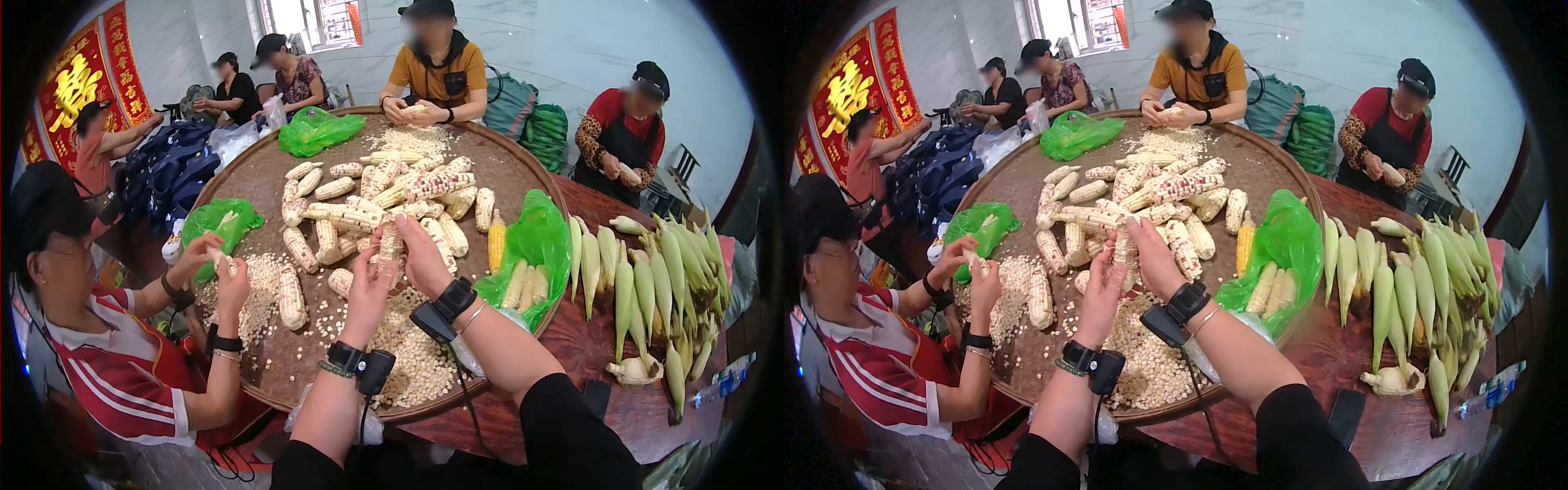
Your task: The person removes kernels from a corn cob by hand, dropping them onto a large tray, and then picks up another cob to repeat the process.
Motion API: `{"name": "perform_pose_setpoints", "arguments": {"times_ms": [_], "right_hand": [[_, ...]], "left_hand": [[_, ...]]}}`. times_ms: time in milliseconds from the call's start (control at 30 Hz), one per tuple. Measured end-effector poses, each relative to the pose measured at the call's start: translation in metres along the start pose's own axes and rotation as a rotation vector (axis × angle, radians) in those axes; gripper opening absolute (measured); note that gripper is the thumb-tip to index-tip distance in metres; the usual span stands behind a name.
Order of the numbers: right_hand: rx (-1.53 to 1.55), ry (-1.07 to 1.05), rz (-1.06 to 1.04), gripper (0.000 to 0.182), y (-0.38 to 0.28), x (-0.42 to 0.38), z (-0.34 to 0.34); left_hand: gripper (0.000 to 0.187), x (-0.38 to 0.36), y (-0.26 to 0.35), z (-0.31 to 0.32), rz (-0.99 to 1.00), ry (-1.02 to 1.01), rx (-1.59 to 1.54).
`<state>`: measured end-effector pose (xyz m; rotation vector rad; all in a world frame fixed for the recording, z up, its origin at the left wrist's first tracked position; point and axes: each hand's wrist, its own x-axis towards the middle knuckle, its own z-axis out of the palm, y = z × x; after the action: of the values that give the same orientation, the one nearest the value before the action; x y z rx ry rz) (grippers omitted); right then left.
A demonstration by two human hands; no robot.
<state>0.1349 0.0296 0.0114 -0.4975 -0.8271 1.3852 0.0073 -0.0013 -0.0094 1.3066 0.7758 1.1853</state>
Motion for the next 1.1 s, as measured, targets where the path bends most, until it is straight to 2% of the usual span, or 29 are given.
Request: {"name": "perform_pose_setpoints", "arguments": {"times_ms": [67, 100, 133, 200, 233, 267, 333, 367, 500, 600, 700, 833, 900, 1033, 1100], "right_hand": [[-0.054, -0.001, 0.033, 0.029, 0.001, 0.001, -0.004], [-0.07, 0.037, 0.013, 0.031, 0.003, 0.0, -0.002], [-0.072, 0.049, 0.006, 0.031, 0.002, -0.002, -0.003], [-0.353, 0.044, -0.053, 0.033, 0.002, -0.004, 0.0], [-0.201, -0.065, 0.104, 0.033, 0.0, -0.004, -0.003], [-0.197, -0.073, 0.102, 0.033, 0.002, -0.003, -0.002], [-0.331, -0.147, 0.082, 0.031, 0.001, -0.005, 0.003], [-0.47, -0.123, 0.032, 0.03, 0.001, -0.007, 0.004], [-0.483, -0.172, -0.002, 0.029, -0.004, -0.009, 0.006], [-0.453, -0.219, 0.042, 0.028, -0.006, -0.006, 0.004], [-0.458, -0.267, 0.009, 0.027, -0.006, -0.005, 0.002], [-0.417, -0.282, 0.02, 0.028, -0.004, -0.003, 0.0], [-0.426, -0.288, 0.016, 0.028, -0.004, -0.001, -0.002], [-0.452, -0.291, 0.012, 0.028, -0.004, -0.002, -0.002], [-0.443, -0.278, 0.021, 0.028, -0.008, -0.005, 0.002]], "left_hand": [[0.056, 0.006, -0.015, 0.0, 0.101, -0.008, 0.089], [0.061, 0.0, 0.002, 0.006, 0.009, 0.005, 0.034], [0.061, 0.002, -0.002, 0.006, 0.006, -0.008, 0.031], [0.06, 0.004, -0.014, -0.001, 0.14, 0.005, 0.205], [0.063, 0.004, -0.017, -0.003, 0.077, 0.044, 0.247], [0.063, 0.004, -0.02, -0.006, 0.083, 0.049, 0.253], [0.058, 0.004, -0.023, -0.008, 0.095, 0.1, 0.435], [0.048, 0.008, -0.035, -0.013, 0.138, 0.118, 0.453], [0.036, 0.002, -0.015, -0.003, 0.053, 0.116, 0.382], [0.03, 0.002, -0.015, -0.003, 0.069, 0.128, 0.355], [0.024, 0.006, -0.018, -0.005, 0.171, 0.13, 0.389], [0.022, 0.003, -0.013, -0.004, 0.157, 0.124, 0.362], [0.022, 0.0, -0.005, 0.0, 0.062, 0.108, 0.343], [0.022, -0.003, 0.004, 0.002, 0.028, 0.114, 0.312], [0.028, -0.001, 0.001, -0.002, -0.061, 0.072, 0.28]]}}
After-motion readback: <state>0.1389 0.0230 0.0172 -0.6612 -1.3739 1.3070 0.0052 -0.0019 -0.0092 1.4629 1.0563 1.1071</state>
